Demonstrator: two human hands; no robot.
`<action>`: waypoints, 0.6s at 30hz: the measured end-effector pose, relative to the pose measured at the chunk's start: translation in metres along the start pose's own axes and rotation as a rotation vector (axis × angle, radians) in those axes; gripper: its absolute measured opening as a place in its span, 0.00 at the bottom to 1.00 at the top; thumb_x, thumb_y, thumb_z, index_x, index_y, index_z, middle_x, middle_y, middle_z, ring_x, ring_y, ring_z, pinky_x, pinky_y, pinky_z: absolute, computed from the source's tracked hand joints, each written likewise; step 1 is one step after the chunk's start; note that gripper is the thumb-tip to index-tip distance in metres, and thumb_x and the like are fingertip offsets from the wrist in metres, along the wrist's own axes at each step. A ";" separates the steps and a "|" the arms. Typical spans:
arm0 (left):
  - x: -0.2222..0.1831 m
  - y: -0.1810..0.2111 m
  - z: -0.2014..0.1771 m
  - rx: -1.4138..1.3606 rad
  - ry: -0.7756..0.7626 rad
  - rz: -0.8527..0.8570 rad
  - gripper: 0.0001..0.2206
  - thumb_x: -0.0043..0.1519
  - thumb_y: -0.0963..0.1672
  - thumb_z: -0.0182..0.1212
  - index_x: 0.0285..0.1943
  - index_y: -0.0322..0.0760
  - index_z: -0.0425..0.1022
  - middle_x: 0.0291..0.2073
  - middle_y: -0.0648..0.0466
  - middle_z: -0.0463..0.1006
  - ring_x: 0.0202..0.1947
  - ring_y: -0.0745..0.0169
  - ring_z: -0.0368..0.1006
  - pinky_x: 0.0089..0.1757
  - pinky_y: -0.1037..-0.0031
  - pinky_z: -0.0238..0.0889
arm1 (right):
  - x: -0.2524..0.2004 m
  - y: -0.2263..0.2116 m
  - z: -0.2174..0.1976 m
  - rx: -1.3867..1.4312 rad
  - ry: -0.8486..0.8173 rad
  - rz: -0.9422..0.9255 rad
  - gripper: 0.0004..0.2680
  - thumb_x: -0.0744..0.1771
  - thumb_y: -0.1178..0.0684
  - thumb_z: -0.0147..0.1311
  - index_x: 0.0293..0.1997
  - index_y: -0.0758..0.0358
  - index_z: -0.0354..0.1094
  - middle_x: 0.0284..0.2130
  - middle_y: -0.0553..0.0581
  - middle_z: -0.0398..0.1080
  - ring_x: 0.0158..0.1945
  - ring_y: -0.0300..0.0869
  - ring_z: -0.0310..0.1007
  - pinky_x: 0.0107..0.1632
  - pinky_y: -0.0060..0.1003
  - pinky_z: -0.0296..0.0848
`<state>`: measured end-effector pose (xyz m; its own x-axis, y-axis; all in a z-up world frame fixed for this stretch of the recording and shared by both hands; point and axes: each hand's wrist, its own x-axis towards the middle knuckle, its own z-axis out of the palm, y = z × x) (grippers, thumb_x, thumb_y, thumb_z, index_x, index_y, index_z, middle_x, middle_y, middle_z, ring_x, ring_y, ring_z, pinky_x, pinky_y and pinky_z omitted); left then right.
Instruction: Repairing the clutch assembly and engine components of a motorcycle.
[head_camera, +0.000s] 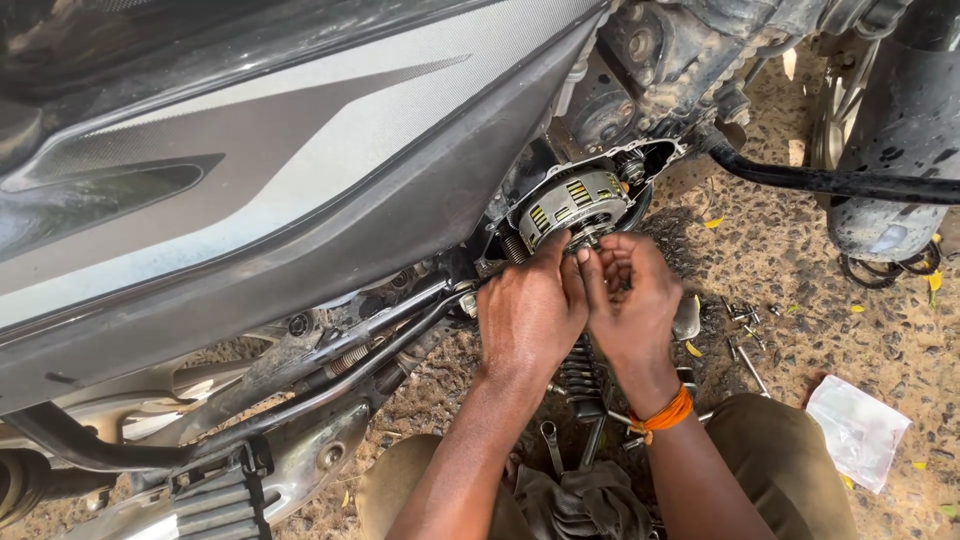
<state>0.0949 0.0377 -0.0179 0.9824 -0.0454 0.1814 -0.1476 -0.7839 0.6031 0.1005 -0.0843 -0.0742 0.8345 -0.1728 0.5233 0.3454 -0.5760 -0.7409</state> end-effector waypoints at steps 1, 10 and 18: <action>0.000 0.000 -0.001 -0.006 -0.011 -0.040 0.15 0.65 0.43 0.56 0.58 0.32 0.77 0.17 0.47 0.79 0.14 0.59 0.77 0.21 0.67 0.72 | 0.000 -0.001 0.001 -0.007 0.024 -0.047 0.07 0.71 0.56 0.54 0.37 0.70 0.67 0.25 0.59 0.70 0.25 0.43 0.70 0.28 0.40 0.69; -0.003 -0.019 0.003 -0.819 -0.103 -0.484 0.08 0.64 0.41 0.57 0.47 0.31 0.78 0.21 0.55 0.75 0.16 0.70 0.64 0.20 0.75 0.59 | 0.002 0.012 0.005 -0.041 -0.042 0.017 0.07 0.71 0.57 0.53 0.36 0.68 0.68 0.24 0.56 0.71 0.22 0.39 0.68 0.24 0.34 0.67; -0.012 -0.037 0.022 -1.551 -0.049 -0.645 0.10 0.61 0.33 0.49 0.49 0.20 0.71 0.36 0.43 0.75 0.30 0.62 0.73 0.29 0.76 0.70 | 0.001 0.015 0.003 -0.118 -0.061 -0.065 0.09 0.72 0.57 0.55 0.33 0.68 0.69 0.25 0.57 0.70 0.22 0.40 0.68 0.26 0.32 0.65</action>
<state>0.0912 0.0534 -0.0593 0.9214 -0.0236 -0.3879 0.3158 0.6270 0.7121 0.1082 -0.0905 -0.0859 0.8376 -0.0855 0.5396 0.3496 -0.6751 -0.6496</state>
